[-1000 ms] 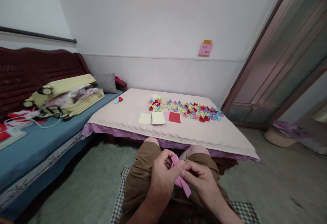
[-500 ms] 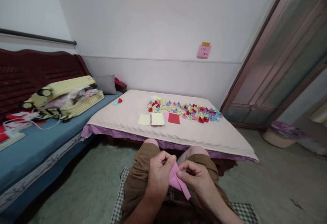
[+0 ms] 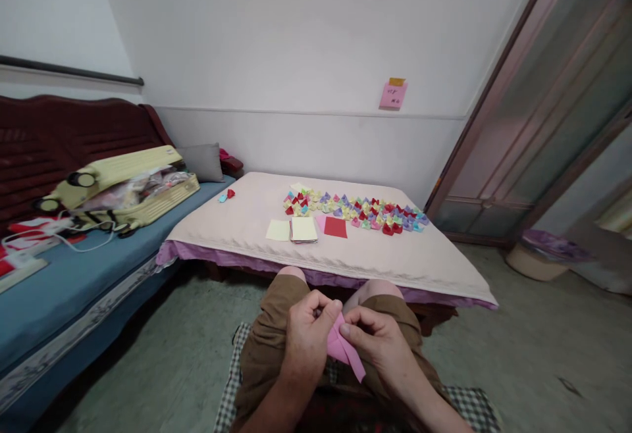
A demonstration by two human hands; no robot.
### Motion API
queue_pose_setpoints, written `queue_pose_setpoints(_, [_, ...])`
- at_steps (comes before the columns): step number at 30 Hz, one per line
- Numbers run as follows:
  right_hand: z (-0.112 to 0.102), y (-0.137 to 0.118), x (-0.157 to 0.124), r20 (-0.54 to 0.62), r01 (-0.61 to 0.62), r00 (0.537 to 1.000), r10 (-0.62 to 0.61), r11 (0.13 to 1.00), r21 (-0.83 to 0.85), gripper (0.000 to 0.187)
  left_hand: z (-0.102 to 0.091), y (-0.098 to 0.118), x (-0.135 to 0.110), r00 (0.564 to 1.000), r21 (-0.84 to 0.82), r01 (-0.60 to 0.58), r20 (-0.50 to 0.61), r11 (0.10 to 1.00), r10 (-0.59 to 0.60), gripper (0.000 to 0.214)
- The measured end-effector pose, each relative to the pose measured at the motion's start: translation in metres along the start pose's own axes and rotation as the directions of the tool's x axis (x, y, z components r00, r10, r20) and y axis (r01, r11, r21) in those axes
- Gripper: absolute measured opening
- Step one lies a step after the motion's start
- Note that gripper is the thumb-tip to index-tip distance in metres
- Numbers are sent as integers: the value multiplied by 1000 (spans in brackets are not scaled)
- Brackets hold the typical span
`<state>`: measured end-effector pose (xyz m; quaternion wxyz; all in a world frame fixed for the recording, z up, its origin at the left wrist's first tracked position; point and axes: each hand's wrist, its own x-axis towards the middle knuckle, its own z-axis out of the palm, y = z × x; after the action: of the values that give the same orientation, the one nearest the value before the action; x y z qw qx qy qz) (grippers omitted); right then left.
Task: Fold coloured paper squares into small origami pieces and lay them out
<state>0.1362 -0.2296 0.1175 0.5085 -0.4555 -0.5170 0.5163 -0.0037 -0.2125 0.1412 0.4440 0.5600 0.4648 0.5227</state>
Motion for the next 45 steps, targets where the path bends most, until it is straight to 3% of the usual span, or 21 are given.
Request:
queue_pose_setpoints(5, [-2,-6,-1,-15,-8,1000,11,987,158,18,-4,3,-2,1000,-161,22,-8,987,-24,34])
queue_pose_setpoints(11, [-2,-5,-3,30,-72,997,65,915,396,17,-4,10,-3,995,-192,44,97,980,-26,14])
queue_pose_setpoints(20, [-2,-1,-3,92,-117,992,82,860,496,18,5,9,-9,997,-190,36,70,981,-22,6])
queue_pose_setpoints(24, [0,1,-4,115,-147,988,101,837,527,17,5,8,-15,988,-4,-155,-10,988,155,6])
queue_pose_setpoints(28, [1,1,-4,121,-156,987,107,820,551,16,6,7,-17,899,137,-426,-51,894,436,13])
queue_pose_setpoints(32, [2,-1,-3,113,-154,988,110,816,557,18,5,7,-18,844,139,-527,-26,838,535,15])
queue_pose_setpoints(34, [1,-2,-4,108,-159,987,119,819,551,18,4,10,-19,859,135,-507,-6,851,512,16])
queue_pose_setpoints(37, [1,-2,-4,107,-157,987,117,830,535,18,1,16,-19,914,120,-405,25,906,405,16])
queue_pose_setpoints(41, [0,-1,-4,118,-158,986,114,849,504,19,0,22,-16,982,65,-188,7,980,188,12])
queue_pose_setpoints(45, [-1,1,-3,104,-149,988,113,870,470,19,2,20,-11,1000,-88,29,6,996,-29,5])
